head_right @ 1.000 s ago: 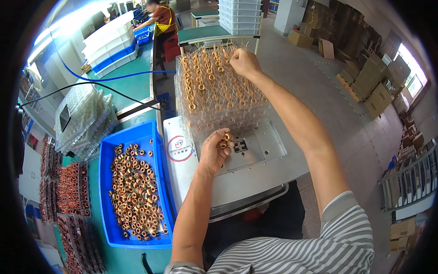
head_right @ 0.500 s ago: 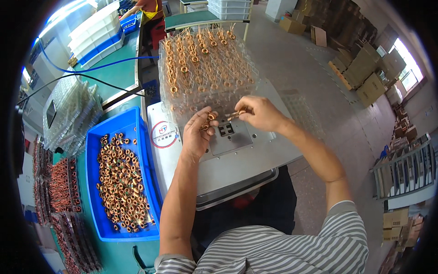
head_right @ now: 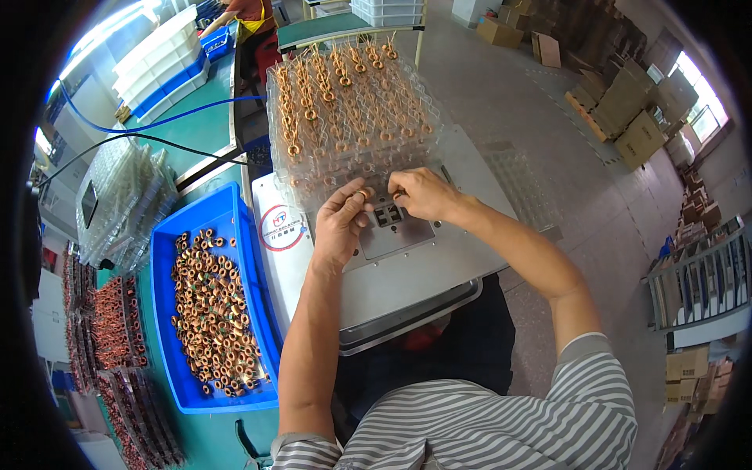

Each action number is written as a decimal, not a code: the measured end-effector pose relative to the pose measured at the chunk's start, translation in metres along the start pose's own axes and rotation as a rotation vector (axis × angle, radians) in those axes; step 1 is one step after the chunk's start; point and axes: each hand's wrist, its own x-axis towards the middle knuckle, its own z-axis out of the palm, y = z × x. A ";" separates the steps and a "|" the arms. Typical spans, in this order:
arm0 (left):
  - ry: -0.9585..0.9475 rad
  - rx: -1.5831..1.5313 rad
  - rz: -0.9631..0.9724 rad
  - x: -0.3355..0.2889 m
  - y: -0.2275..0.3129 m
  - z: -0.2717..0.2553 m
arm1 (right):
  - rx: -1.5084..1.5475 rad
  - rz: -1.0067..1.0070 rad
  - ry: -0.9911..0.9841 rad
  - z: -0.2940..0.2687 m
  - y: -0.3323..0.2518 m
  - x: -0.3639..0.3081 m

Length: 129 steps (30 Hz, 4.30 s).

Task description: The person processes coiled wire components by taking them from clear plastic trays, inserting their leads into a machine fixture by hand, and collecting the processed components in hand.

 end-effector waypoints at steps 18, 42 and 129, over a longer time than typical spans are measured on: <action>-0.004 0.163 0.011 0.003 -0.008 -0.005 | -0.158 -0.134 -0.053 0.051 0.025 0.006; 0.036 0.138 -0.031 -0.006 -0.001 -0.004 | 0.322 0.105 0.299 0.031 0.001 -0.009; -0.002 -0.066 -0.067 0.001 -0.003 -0.001 | 0.017 -0.083 0.097 -0.006 0.011 -0.019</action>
